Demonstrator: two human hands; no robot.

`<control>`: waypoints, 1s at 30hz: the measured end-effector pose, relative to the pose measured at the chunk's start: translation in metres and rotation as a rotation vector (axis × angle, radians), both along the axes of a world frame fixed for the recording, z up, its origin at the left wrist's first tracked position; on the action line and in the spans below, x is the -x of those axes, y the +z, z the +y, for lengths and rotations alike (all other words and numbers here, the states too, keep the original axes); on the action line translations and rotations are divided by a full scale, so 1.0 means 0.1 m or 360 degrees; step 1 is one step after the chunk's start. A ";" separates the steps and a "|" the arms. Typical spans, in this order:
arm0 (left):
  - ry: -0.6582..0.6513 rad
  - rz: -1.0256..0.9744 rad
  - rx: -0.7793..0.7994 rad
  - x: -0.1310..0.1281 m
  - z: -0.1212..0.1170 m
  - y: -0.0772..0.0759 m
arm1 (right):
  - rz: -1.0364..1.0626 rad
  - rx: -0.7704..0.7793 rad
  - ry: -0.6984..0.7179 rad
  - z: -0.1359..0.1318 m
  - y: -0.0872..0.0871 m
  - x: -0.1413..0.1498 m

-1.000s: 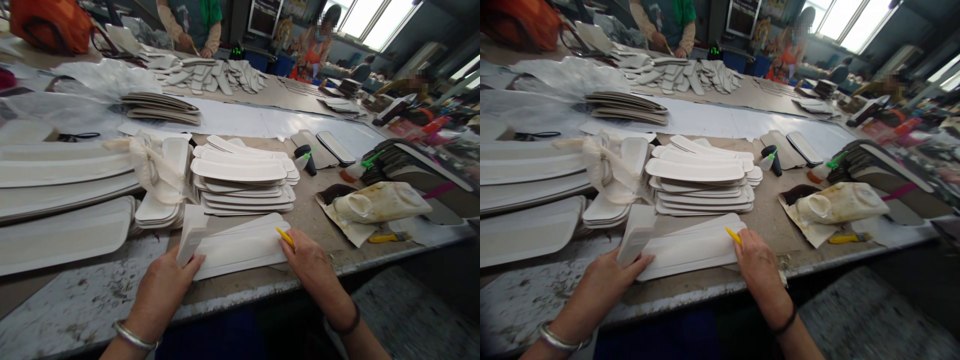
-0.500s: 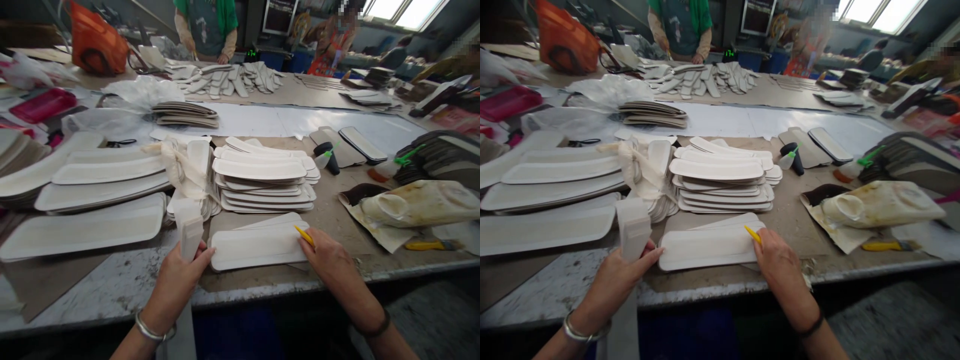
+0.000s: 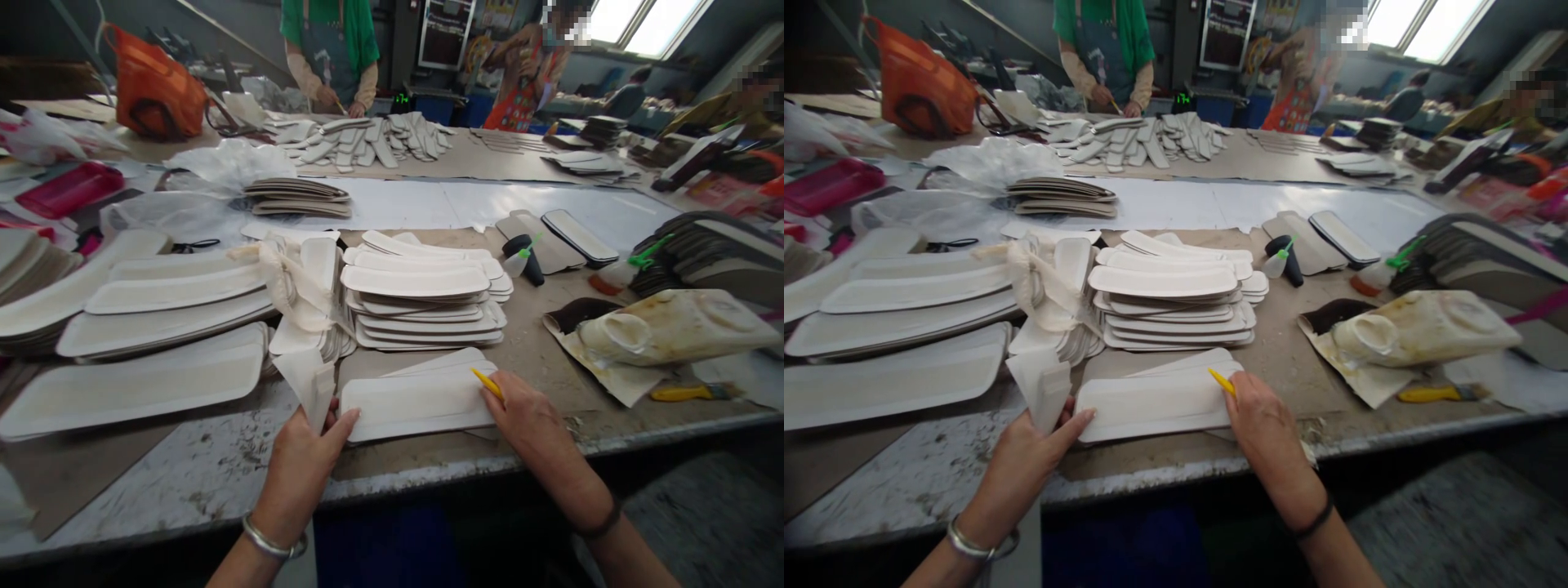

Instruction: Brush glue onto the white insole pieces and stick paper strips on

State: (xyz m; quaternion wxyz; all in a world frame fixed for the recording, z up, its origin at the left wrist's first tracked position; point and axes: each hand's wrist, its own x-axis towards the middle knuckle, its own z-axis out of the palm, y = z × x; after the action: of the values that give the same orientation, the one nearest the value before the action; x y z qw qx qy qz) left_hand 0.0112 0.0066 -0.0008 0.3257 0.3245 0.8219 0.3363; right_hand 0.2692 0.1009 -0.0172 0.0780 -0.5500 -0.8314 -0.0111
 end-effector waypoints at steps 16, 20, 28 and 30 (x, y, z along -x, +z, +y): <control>0.0052 -0.0021 0.0100 0.01 0.03 -0.01 | 0.0046 0.0205 -0.0011 0.05 0.02 0.00; 0.0035 0.0016 0.0051 0.02 0.02 -0.06 | 0.0066 0.0188 -0.0013 0.08 -0.01 -0.03; 0.0006 0.0084 0.0054 0.02 0.01 -0.12 | 0.0075 0.0134 0.0000 0.08 -0.03 -0.02; 0.0001 0.0077 0.0063 0.02 0.01 -0.11 | 0.0082 0.0109 -0.0003 0.06 -0.01 -0.01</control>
State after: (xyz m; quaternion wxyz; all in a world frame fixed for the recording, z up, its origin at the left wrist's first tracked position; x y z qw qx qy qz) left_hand 0.0096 0.0074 -0.0119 0.3120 0.3257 0.8362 0.3121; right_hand 0.2701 0.1070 -0.0180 0.0803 -0.5533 -0.8285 0.0314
